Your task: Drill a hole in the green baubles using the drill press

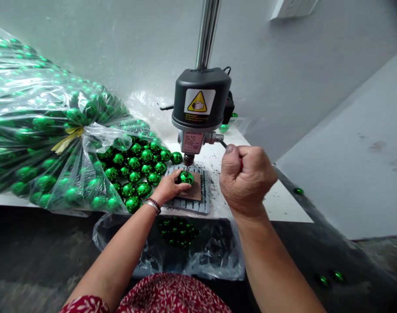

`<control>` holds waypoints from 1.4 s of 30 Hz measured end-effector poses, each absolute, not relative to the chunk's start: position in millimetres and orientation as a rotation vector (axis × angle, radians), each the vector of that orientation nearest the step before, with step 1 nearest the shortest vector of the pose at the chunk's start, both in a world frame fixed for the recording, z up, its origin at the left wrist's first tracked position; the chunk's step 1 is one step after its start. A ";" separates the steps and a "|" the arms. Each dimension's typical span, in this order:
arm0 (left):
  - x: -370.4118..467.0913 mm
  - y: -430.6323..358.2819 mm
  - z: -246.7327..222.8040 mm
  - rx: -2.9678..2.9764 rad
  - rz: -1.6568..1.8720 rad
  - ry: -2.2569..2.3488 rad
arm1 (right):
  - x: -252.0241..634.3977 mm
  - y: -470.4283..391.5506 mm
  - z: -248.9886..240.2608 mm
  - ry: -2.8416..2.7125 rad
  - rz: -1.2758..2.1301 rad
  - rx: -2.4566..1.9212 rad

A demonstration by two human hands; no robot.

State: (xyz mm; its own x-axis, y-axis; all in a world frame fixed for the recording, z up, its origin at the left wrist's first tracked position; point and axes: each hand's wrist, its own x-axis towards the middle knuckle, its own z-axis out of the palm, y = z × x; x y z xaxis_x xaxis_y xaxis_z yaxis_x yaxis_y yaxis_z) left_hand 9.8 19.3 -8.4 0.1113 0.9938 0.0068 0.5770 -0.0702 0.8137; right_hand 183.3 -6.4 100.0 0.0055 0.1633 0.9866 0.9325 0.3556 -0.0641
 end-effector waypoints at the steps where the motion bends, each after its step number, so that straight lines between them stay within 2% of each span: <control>1: 9.7 19.4 -9.3 1.728 0.806 1.536 | 182.9 -6.4 100.0 -1.446 -0.824 -1.051; 11: 10.8 18.8 -10.3 1.696 0.854 1.514 | 181.4 -13.1 79.7 -1.476 -0.754 -1.094; 14: 11.2 17.9 -9.3 1.687 0.856 1.498 | 182.9 -6.1 98.5 -1.476 -0.693 -1.130; 21: 9.9 6.8 -5.3 1.709 0.920 1.385 | 180.8 29.9 181.4 -1.463 -0.345 -1.656; 27: -1.3 -19.1 3.0 1.670 0.885 1.480 | 180.5 36.1 183.5 -1.439 -0.355 -1.640; 32: -11.8 -47.7 9.9 1.822 0.759 1.342 | 182.6 40.1 179.9 -1.431 -0.357 -1.657; 38: -34.0 -56.8 18.6 1.959 0.836 1.767 | 180.5 40.5 182.3 -1.414 -0.344 -1.694; 42: -52.3 -57.5 23.0 2.043 0.525 2.326 | 176.6 33.8 186.7 -1.416 -0.249 -1.756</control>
